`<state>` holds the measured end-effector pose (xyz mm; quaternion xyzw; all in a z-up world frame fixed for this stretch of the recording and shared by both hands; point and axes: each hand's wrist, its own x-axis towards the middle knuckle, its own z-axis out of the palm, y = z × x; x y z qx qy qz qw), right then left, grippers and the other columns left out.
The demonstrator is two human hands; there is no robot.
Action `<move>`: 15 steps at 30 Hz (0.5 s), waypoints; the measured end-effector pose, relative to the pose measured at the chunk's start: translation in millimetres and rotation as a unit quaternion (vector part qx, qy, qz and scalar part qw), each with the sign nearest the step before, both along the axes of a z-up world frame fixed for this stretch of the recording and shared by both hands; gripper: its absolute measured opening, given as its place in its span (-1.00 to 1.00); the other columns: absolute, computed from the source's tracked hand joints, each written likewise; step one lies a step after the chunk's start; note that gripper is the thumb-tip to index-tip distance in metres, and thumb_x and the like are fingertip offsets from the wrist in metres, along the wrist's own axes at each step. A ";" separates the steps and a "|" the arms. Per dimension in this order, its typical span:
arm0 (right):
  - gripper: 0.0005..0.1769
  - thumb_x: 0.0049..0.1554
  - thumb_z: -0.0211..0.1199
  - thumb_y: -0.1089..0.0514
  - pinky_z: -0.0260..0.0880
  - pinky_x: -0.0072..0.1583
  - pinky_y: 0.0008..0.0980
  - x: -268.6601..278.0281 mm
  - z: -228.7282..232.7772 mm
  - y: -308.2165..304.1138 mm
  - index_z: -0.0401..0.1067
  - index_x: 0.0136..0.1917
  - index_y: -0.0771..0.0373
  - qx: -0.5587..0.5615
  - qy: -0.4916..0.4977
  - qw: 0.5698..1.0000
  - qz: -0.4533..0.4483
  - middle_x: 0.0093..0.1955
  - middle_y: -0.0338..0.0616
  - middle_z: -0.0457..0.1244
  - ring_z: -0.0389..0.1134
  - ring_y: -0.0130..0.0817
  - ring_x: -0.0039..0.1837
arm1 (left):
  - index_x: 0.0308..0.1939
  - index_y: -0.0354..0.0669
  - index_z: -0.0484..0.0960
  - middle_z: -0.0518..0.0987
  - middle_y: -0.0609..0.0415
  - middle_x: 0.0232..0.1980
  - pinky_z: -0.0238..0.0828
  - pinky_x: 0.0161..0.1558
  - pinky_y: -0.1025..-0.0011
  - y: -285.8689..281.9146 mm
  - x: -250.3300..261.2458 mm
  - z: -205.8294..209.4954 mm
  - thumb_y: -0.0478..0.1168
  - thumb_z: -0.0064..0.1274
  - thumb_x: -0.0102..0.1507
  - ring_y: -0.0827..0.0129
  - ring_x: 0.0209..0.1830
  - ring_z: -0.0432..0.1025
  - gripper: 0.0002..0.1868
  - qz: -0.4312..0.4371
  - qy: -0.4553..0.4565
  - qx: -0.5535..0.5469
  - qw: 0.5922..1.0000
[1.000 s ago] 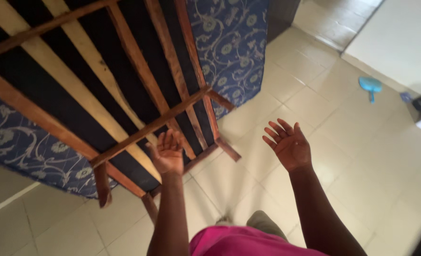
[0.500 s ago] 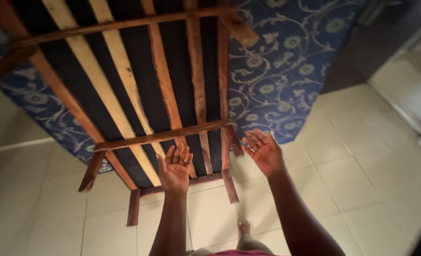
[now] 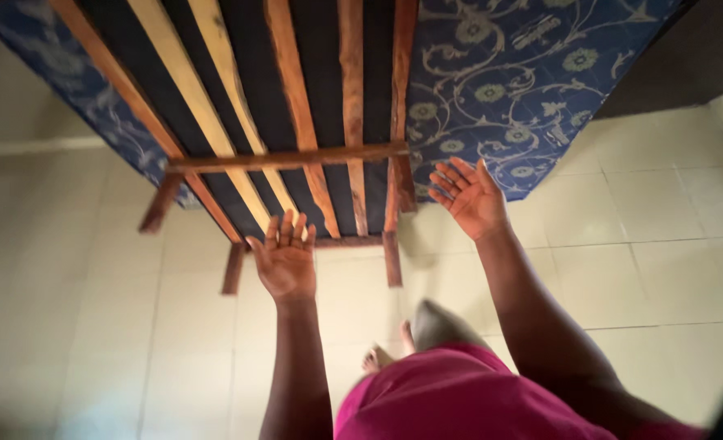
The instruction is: The person assembles a wooden bed frame by picking up the slat support panels and placing them into the frame by hand.
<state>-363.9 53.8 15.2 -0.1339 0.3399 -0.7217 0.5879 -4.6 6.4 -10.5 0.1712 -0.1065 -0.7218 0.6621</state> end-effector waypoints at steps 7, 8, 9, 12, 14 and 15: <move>-0.36 0.25 0.19 -0.31 0.31 0.43 0.14 -58.4 -22.4 -47.4 0.38 0.31 0.25 -0.044 -0.034 0.995 0.087 0.38 0.10 0.23 0.25 0.03 0.44 | 0.20 -0.20 0.46 0.58 -0.12 0.20 0.37 0.27 -0.04 45.0 -39.8 5.1 0.32 -0.17 0.40 0.03 0.21 0.47 -0.34 0.093 -0.030 0.020 0.995; -0.36 0.26 0.20 -0.31 0.30 0.43 0.16 -70.6 -25.1 -60.8 0.39 0.31 0.26 -0.059 -0.036 0.992 0.108 0.38 0.12 0.22 0.24 0.05 0.45 | 0.21 -0.21 0.45 0.58 -0.13 0.20 0.37 0.28 -0.02 43.2 -51.5 9.7 0.32 -0.18 0.40 0.03 0.21 0.47 -0.33 0.116 -0.049 0.023 0.992; -0.35 0.25 0.19 -0.30 0.29 0.43 0.16 -79.6 -28.3 -73.5 0.39 0.31 0.26 -0.066 -0.058 0.988 0.129 0.38 0.11 0.22 0.23 0.05 0.46 | 0.22 -0.21 0.44 0.58 -0.14 0.21 0.37 0.28 -0.01 42.2 -61.6 15.6 0.32 -0.19 0.39 0.03 0.22 0.47 -0.33 0.139 -0.067 0.028 0.988; -0.34 0.23 0.17 -0.30 0.27 0.44 0.18 -111.8 -26.2 -106.5 0.40 0.32 0.27 -0.062 -0.091 0.976 0.185 0.40 0.10 0.23 0.23 0.06 0.46 | 0.27 -0.20 0.42 0.57 -0.13 0.22 0.36 0.28 0.01 37.3 -117.6 30.1 0.29 -0.22 0.38 0.07 0.23 0.47 -0.33 0.186 -0.094 0.038 0.977; -0.34 0.21 0.16 -0.29 0.26 0.43 0.18 -131.9 -14.7 -124.3 0.39 0.29 0.28 -0.040 -0.088 0.976 0.194 0.41 0.12 0.25 0.24 0.07 0.46 | 0.30 -0.22 0.39 0.55 -0.14 0.24 0.37 0.29 0.00 27.9 -158.6 42.5 0.21 -0.18 0.37 0.09 0.24 0.46 -0.36 0.194 -0.125 0.038 0.972; -0.34 0.22 0.16 -0.29 0.25 0.45 0.19 -144.2 -5.6 -133.7 0.38 0.31 0.28 -0.053 -0.088 0.973 0.207 0.43 0.13 0.23 0.24 0.07 0.47 | 0.31 -0.24 0.38 0.54 -0.16 0.25 0.37 0.30 0.00 20.1 -186.3 49.3 0.16 -0.13 0.37 0.10 0.26 0.45 -0.38 0.191 -0.151 0.035 0.969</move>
